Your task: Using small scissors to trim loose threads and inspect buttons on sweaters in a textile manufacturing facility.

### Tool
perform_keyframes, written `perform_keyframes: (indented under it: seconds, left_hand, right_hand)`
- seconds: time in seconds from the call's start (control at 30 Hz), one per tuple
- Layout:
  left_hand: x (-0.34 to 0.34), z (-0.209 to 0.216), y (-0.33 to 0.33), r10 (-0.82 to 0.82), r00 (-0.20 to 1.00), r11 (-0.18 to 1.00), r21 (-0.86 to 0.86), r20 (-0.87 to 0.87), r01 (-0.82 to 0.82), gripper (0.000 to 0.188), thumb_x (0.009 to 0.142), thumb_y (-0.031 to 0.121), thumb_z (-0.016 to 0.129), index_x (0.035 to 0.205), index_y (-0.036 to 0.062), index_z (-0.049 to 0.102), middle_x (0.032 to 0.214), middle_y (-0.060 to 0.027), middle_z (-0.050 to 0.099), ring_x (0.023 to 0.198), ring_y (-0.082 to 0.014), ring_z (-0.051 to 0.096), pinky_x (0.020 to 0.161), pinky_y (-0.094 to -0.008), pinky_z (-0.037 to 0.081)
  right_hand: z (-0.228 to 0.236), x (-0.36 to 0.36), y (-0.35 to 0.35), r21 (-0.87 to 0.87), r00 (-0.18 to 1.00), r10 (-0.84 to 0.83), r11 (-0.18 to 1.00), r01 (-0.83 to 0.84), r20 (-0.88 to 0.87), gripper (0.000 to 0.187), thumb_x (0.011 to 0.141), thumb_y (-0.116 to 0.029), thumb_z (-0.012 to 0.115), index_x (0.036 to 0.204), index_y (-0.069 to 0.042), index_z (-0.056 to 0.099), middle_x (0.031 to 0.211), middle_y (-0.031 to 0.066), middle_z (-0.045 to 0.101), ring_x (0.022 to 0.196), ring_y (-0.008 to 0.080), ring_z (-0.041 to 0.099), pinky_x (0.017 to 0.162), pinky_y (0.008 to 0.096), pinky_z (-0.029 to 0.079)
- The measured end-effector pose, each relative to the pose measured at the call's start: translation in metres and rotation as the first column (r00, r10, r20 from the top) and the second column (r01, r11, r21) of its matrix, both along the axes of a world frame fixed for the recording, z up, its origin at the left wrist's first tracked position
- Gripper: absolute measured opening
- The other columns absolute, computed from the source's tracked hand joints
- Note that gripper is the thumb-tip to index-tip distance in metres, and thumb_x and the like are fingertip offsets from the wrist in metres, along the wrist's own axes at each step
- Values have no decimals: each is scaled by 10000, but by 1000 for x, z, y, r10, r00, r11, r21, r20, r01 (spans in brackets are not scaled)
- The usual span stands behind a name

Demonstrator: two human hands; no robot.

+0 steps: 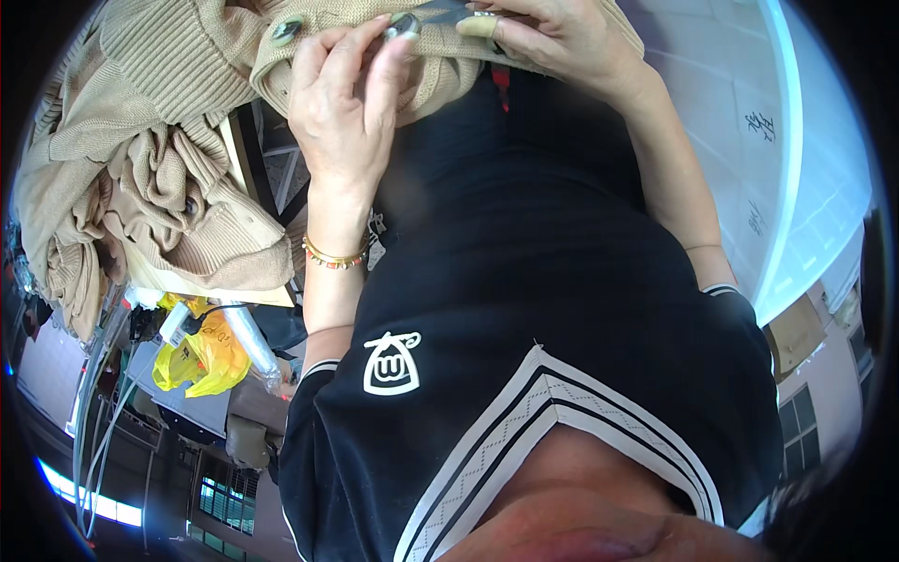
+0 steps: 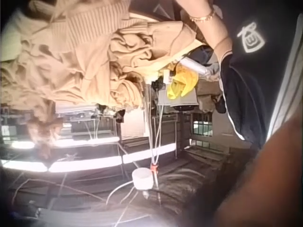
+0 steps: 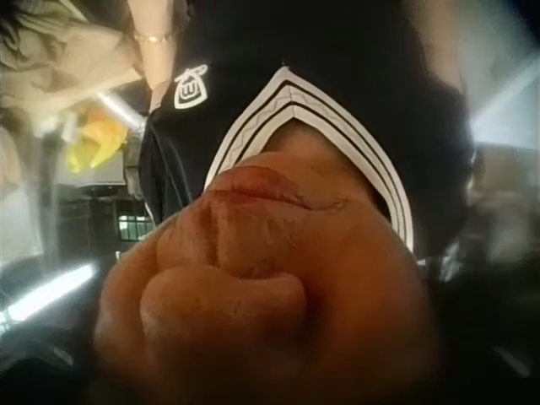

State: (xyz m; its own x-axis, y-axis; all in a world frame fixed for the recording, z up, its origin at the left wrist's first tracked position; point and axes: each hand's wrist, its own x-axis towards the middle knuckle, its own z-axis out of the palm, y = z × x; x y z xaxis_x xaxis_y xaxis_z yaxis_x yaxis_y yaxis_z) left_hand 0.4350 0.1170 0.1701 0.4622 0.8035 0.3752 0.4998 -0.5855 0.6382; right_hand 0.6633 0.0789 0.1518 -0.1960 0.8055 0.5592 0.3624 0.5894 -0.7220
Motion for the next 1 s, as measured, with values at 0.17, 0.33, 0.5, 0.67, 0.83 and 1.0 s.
perform_keyframes:
  seconds: [0.17,0.33,0.5,0.67,0.83,1.0]
  left_hand:
    - [-2,-5,4,10,1000,999,31,-9,-10,153,911,146,731,1034,59,751,884,-74,651,717,-178,646,640,-301,519]
    - [-5,-9,5,6,993,1000,7,114,-7,127,940,112,688,1032,45,746,877,-86,646,755,-200,635,680,-308,504]
    - [-5,-8,2,4,993,1000,-8,120,-3,143,964,96,655,1051,23,742,915,-91,665,798,-186,633,723,-295,495]
    - [-4,-8,-1,21,994,999,-34,107,-17,164,982,89,637,1084,13,741,945,-89,684,826,-161,637,739,-271,491]
    - [-3,-7,-5,66,990,996,-63,123,-58,164,966,80,664,1095,31,754,947,-74,702,794,-130,648,712,-251,503]
    - [-1,-10,-4,74,981,996,-61,180,-64,165,951,74,686,1093,42,764,931,-71,727,802,-116,665,717,-237,513]
  right_hand:
    - [29,3,-7,-270,989,-58,958,93,133,293,911,-156,713,1175,-35,681,898,101,586,838,257,577,763,336,461]
    - [39,2,-2,-209,974,-48,973,95,223,298,906,-170,715,1169,-34,684,909,110,598,864,277,589,787,353,469]
    - [28,-3,12,-50,999,-21,999,19,-34,290,896,-181,715,1146,-36,694,941,122,612,905,310,596,818,383,476]
    - [20,-7,17,29,997,-65,998,64,44,262,889,-200,707,1100,-44,703,965,126,617,935,324,599,839,394,481]
    - [19,-6,16,32,988,-79,997,75,136,257,890,-211,700,1102,-65,711,960,123,618,931,325,601,826,392,484]
    - [16,-6,13,25,989,-79,997,77,125,267,892,-208,702,1120,-69,710,934,119,610,903,318,601,808,383,482]
